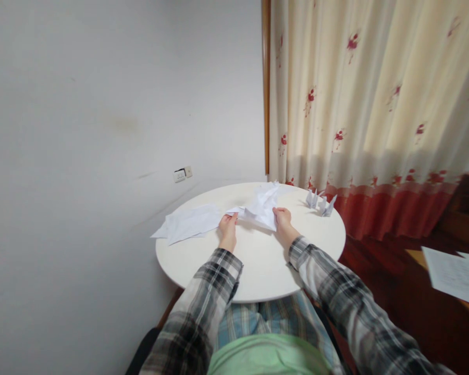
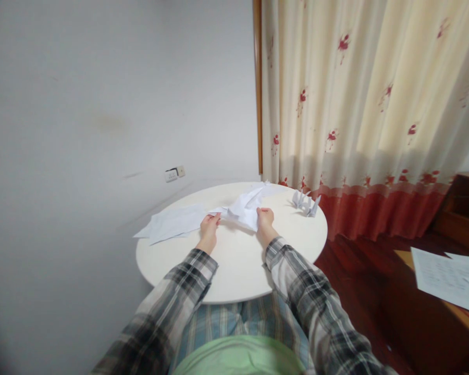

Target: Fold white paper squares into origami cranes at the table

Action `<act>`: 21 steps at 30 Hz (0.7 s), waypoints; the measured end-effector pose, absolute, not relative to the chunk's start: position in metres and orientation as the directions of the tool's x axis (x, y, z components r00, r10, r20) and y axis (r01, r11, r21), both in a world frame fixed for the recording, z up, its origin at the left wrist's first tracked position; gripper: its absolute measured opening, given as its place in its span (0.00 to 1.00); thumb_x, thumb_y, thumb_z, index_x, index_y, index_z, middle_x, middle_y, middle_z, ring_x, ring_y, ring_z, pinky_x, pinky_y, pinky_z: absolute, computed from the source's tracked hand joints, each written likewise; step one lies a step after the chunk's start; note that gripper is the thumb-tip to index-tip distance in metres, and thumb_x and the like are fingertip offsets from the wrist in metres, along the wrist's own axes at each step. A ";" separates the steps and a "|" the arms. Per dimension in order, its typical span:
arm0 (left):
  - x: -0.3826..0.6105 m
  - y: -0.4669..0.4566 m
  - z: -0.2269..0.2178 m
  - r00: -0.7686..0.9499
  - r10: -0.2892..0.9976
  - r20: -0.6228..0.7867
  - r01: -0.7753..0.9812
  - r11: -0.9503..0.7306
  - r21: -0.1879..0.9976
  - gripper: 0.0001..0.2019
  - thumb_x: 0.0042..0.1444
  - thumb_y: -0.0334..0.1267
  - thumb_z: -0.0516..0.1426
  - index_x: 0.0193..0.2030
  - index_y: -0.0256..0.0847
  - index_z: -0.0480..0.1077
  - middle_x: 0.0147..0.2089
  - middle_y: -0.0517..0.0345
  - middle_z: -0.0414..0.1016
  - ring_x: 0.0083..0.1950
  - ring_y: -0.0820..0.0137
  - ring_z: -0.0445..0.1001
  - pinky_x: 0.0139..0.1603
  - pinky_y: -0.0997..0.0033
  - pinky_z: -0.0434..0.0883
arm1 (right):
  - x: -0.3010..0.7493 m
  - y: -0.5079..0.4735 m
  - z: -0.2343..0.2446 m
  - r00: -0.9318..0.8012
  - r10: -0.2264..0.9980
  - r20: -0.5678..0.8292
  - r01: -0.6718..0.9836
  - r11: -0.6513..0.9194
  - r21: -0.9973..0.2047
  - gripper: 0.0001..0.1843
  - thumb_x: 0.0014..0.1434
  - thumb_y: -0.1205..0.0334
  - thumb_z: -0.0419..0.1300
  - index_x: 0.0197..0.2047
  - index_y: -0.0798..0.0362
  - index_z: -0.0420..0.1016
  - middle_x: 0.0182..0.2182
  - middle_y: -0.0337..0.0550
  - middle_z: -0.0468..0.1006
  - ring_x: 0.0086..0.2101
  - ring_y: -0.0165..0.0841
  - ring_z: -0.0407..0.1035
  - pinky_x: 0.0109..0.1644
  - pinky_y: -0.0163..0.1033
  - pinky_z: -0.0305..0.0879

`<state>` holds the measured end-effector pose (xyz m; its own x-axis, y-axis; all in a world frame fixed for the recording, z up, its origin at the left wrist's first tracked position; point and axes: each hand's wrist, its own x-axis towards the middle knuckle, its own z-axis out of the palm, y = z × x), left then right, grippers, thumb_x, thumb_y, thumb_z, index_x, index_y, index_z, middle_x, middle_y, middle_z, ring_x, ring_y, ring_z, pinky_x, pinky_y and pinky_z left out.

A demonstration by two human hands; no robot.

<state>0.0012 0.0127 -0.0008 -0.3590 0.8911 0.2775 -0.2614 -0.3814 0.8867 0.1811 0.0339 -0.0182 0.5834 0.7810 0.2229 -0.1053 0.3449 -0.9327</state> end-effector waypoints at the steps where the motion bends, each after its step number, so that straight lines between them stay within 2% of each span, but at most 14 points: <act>1: 0.001 0.013 -0.001 -0.359 0.896 0.262 -0.280 -0.371 0.885 0.09 0.39 0.34 0.60 0.21 0.37 0.62 0.20 0.67 0.62 0.22 0.80 0.59 0.26 0.78 0.57 | 0.182 0.035 -0.018 0.610 0.768 0.198 -0.101 0.323 -0.941 0.09 0.39 0.58 0.59 0.21 0.51 0.62 0.17 0.35 0.67 0.23 0.31 0.63 0.28 0.36 0.58; 4: 0.002 0.012 0.000 -0.323 0.927 0.189 -0.373 -0.308 0.875 0.08 0.39 0.32 0.60 0.21 0.37 0.62 0.21 0.66 0.64 0.24 0.80 0.62 0.29 0.78 0.60 | 0.186 0.038 -0.016 0.669 0.730 0.142 -0.080 0.260 -0.962 0.08 0.37 0.60 0.60 0.20 0.51 0.63 0.18 0.36 0.69 0.24 0.32 0.63 0.29 0.36 0.58; 9: 0.004 0.008 0.004 -0.181 0.980 0.077 -0.502 -0.159 0.850 0.07 0.41 0.30 0.60 0.26 0.37 0.64 0.26 0.63 0.69 0.27 0.80 0.67 0.33 0.78 0.64 | 0.188 0.038 -0.013 0.691 0.703 0.167 -0.024 0.254 -0.967 0.07 0.37 0.61 0.60 0.20 0.51 0.63 0.18 0.37 0.70 0.24 0.32 0.64 0.29 0.36 0.57; 13: 0.006 0.006 0.006 -0.090 0.995 0.034 -0.518 -0.076 0.852 0.09 0.41 0.31 0.61 0.27 0.37 0.62 0.27 0.62 0.70 0.27 0.78 0.69 0.34 0.77 0.67 | 0.185 0.037 -0.009 0.675 0.704 0.220 0.006 0.293 -0.956 0.08 0.39 0.59 0.59 0.21 0.51 0.64 0.19 0.37 0.70 0.23 0.31 0.63 0.28 0.35 0.57; 16: 0.008 0.005 0.006 0.027 0.999 0.040 -0.500 -0.021 0.866 0.10 0.42 0.32 0.62 0.31 0.37 0.64 0.31 0.58 0.73 0.30 0.75 0.72 0.36 0.74 0.69 | 0.182 0.035 -0.005 0.652 0.702 0.287 0.032 0.352 -0.935 0.09 0.40 0.57 0.59 0.23 0.52 0.65 0.21 0.37 0.71 0.24 0.30 0.63 0.29 0.35 0.58; 18: 0.010 0.005 0.005 0.088 0.995 0.045 -0.482 0.003 0.876 0.10 0.42 0.31 0.61 0.32 0.37 0.64 0.32 0.55 0.74 0.32 0.74 0.73 0.36 0.73 0.69 | 0.180 0.033 -0.004 0.637 0.694 0.335 0.046 0.400 -0.915 0.10 0.41 0.56 0.59 0.23 0.53 0.65 0.21 0.37 0.71 0.24 0.29 0.63 0.30 0.34 0.58; 21: 0.010 0.007 0.001 0.090 0.994 0.054 -0.479 -0.005 0.878 0.09 0.41 0.27 0.58 0.31 0.36 0.64 0.29 0.57 0.74 0.31 0.73 0.73 0.36 0.72 0.70 | 0.180 0.033 -0.005 0.637 0.684 0.356 0.048 0.425 -0.904 0.11 0.41 0.55 0.59 0.23 0.53 0.65 0.21 0.37 0.70 0.24 0.29 0.63 0.30 0.34 0.58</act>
<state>0.0104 0.0070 0.0011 0.0898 0.9945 0.0545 -0.4793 -0.0048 0.8776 0.1800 0.0334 -0.0047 0.6374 0.6836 0.3556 0.0481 0.4253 -0.9038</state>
